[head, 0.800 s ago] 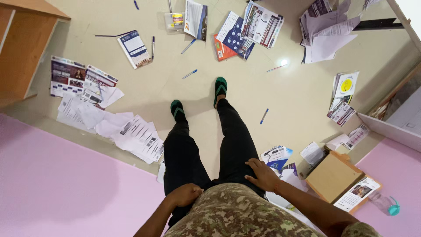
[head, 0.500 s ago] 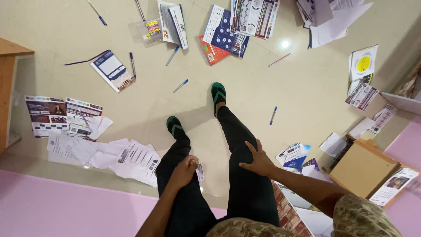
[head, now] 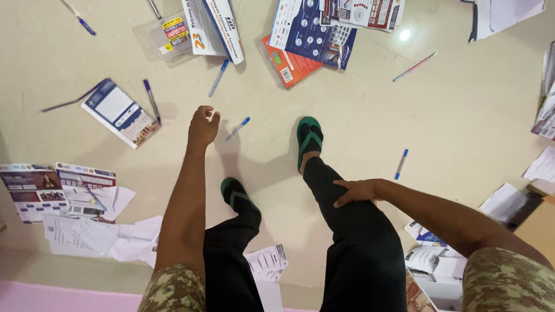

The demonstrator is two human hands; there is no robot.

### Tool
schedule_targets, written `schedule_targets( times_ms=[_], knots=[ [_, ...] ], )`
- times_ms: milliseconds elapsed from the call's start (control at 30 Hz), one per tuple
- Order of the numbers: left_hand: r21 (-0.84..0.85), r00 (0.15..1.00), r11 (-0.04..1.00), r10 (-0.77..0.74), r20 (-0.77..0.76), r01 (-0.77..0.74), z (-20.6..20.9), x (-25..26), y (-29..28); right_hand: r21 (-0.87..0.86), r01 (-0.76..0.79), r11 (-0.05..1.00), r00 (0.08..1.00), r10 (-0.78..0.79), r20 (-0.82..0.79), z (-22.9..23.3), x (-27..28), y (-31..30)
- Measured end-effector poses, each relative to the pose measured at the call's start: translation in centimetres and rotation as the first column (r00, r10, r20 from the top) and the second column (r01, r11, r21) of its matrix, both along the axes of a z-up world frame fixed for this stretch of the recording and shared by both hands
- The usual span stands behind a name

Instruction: The person picks up several pens from the floor and places them into a clear plastic container while sitting on the floor.

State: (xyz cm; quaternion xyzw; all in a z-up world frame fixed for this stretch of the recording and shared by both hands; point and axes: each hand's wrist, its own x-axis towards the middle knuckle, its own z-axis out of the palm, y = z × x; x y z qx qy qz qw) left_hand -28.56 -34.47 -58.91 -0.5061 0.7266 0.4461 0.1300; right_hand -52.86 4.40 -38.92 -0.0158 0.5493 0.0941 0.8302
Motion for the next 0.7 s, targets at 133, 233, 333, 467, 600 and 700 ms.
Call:
schedule_targets(
  times_ms=[133,233,333,467,600,700],
  knots=[
    [-0.134,0.974,0.972,0.205,0.098,-0.191,-9.3,0.6,-1.0,0.054,-0.036,0.998,0.998,0.033,0.058,-6.0,-0.3,-0.3],
    [-0.081,0.867,0.919,0.392,0.307,-0.386,-13.7,1.5,-1.6,-0.064,-0.133,0.989,0.987,0.138,0.078,-10.4,0.5,-0.6],
    [0.018,0.760,0.829,0.504,0.410,-0.559,-15.2,1.7,-0.9,-0.110,-0.176,0.978,0.978,0.186,0.090,-13.4,0.9,-1.0],
    [0.035,0.771,0.871,0.415,0.483,-0.490,-16.4,0.2,-0.6,-0.218,-0.329,0.919,0.930,0.356,0.096,-16.4,1.7,-0.7],
    [0.032,0.809,0.940,0.275,0.520,-0.340,-15.6,-1.0,-0.8,-0.298,-0.386,0.873,0.896,0.431,0.105,-19.1,2.3,-1.1],
    [0.055,0.799,0.929,0.284,0.530,-0.367,-14.0,-2.4,-1.1,-0.322,-0.393,0.862,0.889,0.446,0.108,-19.5,2.5,-0.8]
  ],
)
